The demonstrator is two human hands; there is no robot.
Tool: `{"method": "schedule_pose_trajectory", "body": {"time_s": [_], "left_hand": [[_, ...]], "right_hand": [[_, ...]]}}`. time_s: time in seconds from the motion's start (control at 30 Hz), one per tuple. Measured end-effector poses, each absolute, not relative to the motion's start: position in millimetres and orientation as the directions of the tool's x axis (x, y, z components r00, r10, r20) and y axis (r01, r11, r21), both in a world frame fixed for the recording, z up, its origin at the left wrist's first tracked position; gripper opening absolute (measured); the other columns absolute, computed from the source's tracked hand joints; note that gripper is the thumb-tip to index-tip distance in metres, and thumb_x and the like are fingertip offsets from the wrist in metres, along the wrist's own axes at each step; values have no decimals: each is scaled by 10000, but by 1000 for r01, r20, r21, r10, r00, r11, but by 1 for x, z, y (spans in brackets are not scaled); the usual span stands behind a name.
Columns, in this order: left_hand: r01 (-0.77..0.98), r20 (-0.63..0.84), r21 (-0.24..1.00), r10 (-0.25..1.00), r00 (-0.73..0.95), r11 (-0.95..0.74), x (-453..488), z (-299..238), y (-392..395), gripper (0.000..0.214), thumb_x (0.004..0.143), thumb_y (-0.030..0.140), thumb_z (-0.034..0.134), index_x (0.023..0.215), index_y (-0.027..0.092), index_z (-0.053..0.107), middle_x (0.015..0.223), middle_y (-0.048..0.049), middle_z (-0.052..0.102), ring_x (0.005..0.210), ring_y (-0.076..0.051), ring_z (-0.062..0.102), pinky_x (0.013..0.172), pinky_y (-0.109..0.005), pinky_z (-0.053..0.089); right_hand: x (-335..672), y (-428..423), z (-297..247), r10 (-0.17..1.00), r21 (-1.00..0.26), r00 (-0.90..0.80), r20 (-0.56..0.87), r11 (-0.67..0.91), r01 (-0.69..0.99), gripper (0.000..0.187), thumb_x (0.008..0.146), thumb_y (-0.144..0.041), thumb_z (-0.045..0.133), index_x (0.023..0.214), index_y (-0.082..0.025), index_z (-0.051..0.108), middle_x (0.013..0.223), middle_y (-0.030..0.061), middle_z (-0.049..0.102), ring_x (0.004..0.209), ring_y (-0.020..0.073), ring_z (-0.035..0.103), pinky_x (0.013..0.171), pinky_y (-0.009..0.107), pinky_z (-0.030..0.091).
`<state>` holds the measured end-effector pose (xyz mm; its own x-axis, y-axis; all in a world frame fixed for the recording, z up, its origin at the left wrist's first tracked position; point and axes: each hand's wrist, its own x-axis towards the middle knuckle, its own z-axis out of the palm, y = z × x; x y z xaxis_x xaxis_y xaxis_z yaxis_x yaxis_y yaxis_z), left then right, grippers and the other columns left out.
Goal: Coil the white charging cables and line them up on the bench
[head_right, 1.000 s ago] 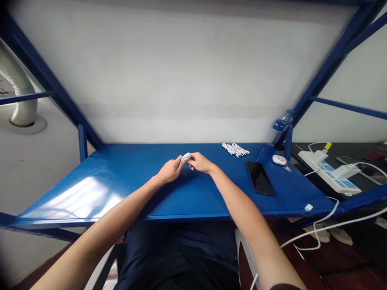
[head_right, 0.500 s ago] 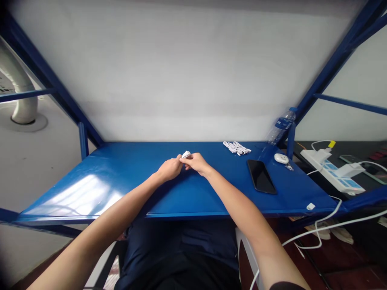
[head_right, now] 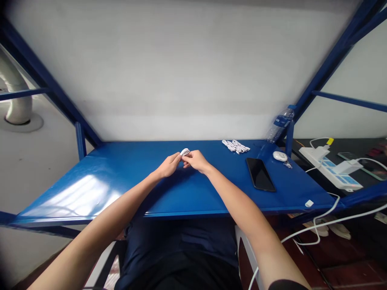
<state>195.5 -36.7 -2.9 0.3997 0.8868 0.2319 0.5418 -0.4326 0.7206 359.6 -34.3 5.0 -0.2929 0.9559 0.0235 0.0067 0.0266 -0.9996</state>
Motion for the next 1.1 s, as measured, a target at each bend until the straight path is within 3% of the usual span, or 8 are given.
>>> {"method": "schedule_pose_trajectory", "body": {"time_s": [0.17,0.33,0.5,0.63,0.73,0.83,0.97,1.1], "left_hand": [[373,183,881,937,297,-291,198,-13,-30,308,924,458,403,771,195,449,623,43,480,558,-97,427,542,-221,345],[213,39,971,953,302,-107,200,-7,-32,251,884,412,471,749,205,424,531,82,375,425,-62,314,423,-191,254],[43,-165,986,902,399,161,198,5,-36,216,846,346,491,699,211,410,473,97,284,348,-46,202,353,-182,135],[-83,-221,958,893,392,273,199,7,-37,229,826,298,484,646,214,370,452,92,275,336,-46,185,338,-183,125],[-148,-240,938,895,376,314,201,7,-36,224,823,249,458,622,209,368,445,91,250,336,-47,182,334,-185,124],[-183,-278,917,895,349,355,203,9,-37,226,837,225,433,617,201,386,444,92,234,335,-47,180,334,-184,125],[-179,-332,897,884,329,403,204,11,-38,237,866,220,410,631,196,401,443,92,228,334,-48,178,335,-181,127],[-167,-354,889,871,339,426,205,10,-40,267,888,228,393,623,198,378,444,89,232,334,-49,188,333,-176,143]], "right_hand": [[353,-35,0,973,-987,-222,59,91,135,211,769,-289,692,631,-135,647,571,11,608,502,118,614,502,231,544],[354,-35,-1,951,-939,-278,134,212,271,269,823,-275,607,581,-160,588,571,10,598,502,132,626,465,225,535],[360,-35,2,945,-899,-287,159,259,353,224,809,-261,608,606,-165,608,589,17,613,512,146,635,461,230,522],[361,-34,0,943,-850,-206,260,325,413,141,808,-278,612,727,-174,661,652,25,655,527,153,636,497,250,510],[359,-35,-3,875,-705,-219,432,479,522,66,798,-208,605,786,-175,661,737,38,669,630,163,640,619,282,516],[357,-38,-6,772,-488,-323,548,608,626,124,790,-124,585,875,-177,658,865,59,667,733,166,629,709,288,492],[357,-40,-5,735,-338,-372,567,619,709,141,844,-146,567,957,-177,643,972,87,651,789,184,622,709,286,476],[359,-40,-4,709,-266,-434,556,647,715,122,894,-170,521,894,-179,642,944,98,648,828,201,619,730,294,470]]}}
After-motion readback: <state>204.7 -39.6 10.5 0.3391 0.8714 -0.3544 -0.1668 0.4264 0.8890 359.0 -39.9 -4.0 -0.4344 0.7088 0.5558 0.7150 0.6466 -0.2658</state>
